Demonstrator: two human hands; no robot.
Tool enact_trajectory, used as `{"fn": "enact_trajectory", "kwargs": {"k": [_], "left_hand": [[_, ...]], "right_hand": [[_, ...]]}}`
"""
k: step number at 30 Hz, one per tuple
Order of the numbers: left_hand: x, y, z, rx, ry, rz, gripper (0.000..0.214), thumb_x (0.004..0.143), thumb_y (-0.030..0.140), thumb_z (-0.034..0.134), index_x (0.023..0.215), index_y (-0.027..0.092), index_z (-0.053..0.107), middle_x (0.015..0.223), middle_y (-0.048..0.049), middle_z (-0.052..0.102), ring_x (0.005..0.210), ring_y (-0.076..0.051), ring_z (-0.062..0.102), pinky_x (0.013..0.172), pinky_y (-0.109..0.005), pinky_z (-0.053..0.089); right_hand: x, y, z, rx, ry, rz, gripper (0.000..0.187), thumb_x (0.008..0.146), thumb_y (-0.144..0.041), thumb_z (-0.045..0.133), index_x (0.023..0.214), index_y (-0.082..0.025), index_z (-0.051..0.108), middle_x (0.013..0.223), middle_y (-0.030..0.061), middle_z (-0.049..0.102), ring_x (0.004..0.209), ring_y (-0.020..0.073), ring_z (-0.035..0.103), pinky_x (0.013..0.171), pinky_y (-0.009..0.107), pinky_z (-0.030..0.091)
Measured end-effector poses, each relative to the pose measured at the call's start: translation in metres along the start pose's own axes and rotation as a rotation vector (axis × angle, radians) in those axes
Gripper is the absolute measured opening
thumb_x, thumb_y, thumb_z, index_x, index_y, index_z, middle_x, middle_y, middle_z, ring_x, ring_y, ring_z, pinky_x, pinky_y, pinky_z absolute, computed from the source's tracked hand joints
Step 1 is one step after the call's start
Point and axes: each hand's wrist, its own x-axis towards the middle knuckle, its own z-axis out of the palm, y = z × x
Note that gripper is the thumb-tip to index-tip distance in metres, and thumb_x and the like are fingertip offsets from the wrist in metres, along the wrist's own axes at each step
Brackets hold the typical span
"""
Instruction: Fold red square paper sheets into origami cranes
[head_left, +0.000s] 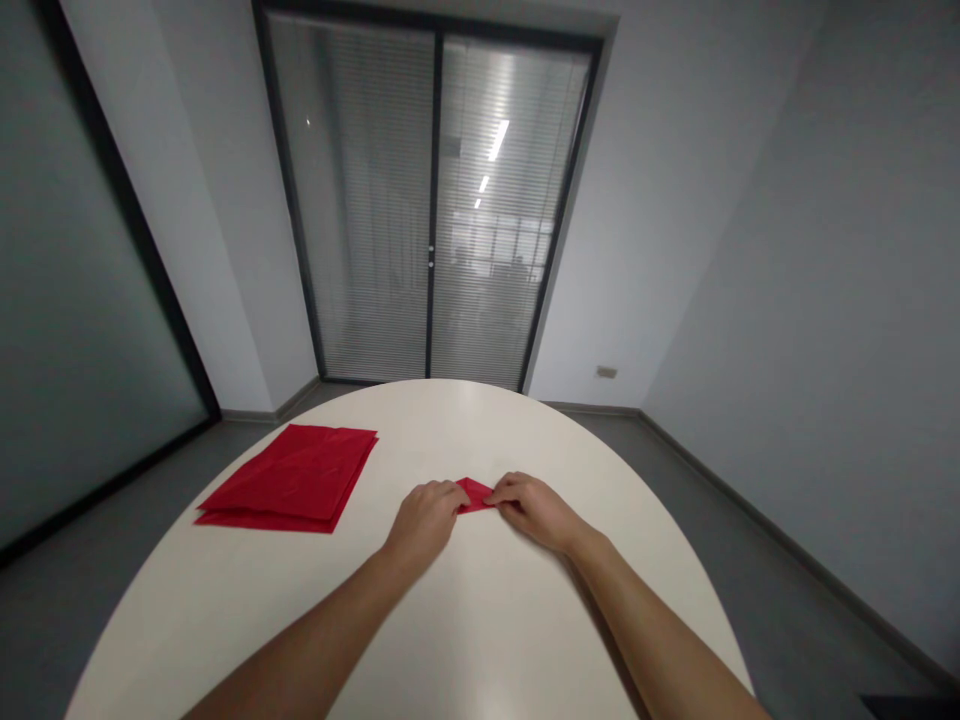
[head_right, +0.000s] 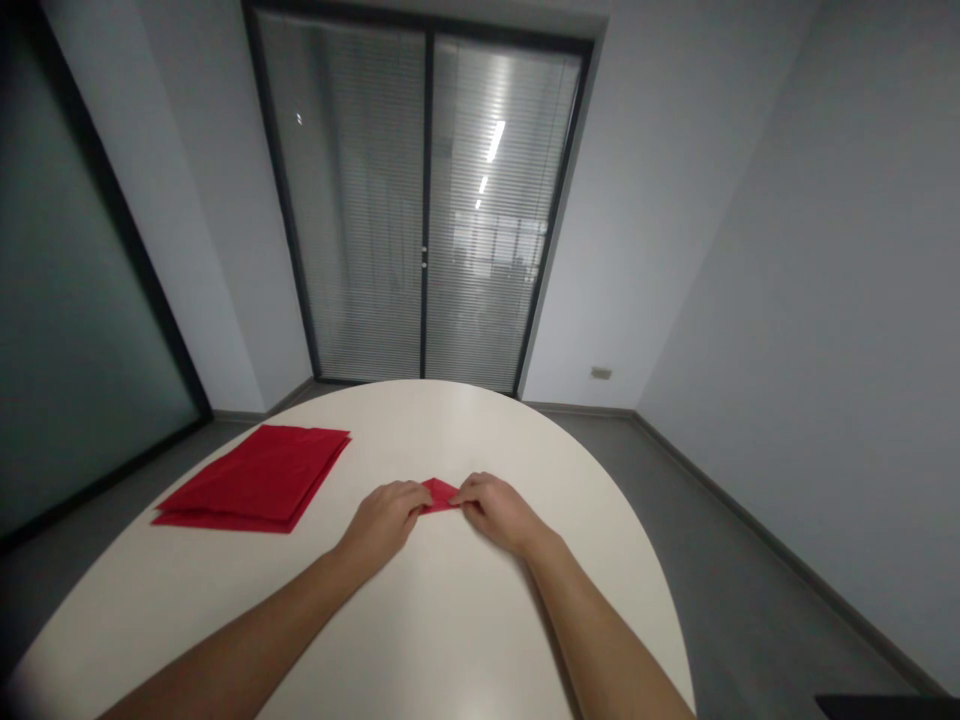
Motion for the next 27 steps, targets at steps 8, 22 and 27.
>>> {"fn": "enact_trajectory", "kwargs": {"k": [8,22,27], "left_hand": [[-0.005,0.004,-0.003,0.029,0.029,0.067,0.031,0.081,0.005,0.054,0.094,0.020,0.077,0.111,-0.0076,0.075,0.103,-0.026,0.067,0.095,-0.044,0.049],[-0.007,0.006,-0.009,0.044,0.040,0.043,0.025,0.081,0.009,0.052,0.089,0.018,0.074,0.105,-0.0102,0.075,0.100,-0.026,0.069,0.095,-0.042,0.049],[-0.006,0.006,-0.008,0.031,0.033,0.026,0.023,0.082,0.011,0.052,0.093,0.019,0.071,0.105,-0.0098,0.074,0.104,-0.025,0.067,0.098,-0.040,0.048]], "right_hand": [[-0.004,0.008,-0.012,-0.098,-0.075,0.032,0.041,0.075,-0.002,0.052,0.094,-0.025,0.080,0.098,0.0037,0.074,0.091,0.0186,0.066,0.083,0.028,0.049],[-0.010,0.008,-0.033,-0.313,-0.025,0.117,0.034,0.081,-0.012,0.052,0.102,-0.023,0.078,0.101,0.0065,0.075,0.095,0.0222,0.067,0.085,0.030,0.049],[-0.005,-0.010,-0.029,-0.299,0.032,0.036,0.047,0.085,-0.018,0.053,0.130,-0.023,0.065,0.121,0.0089,0.069,0.108,0.0237,0.063,0.094,0.034,0.049]]}}
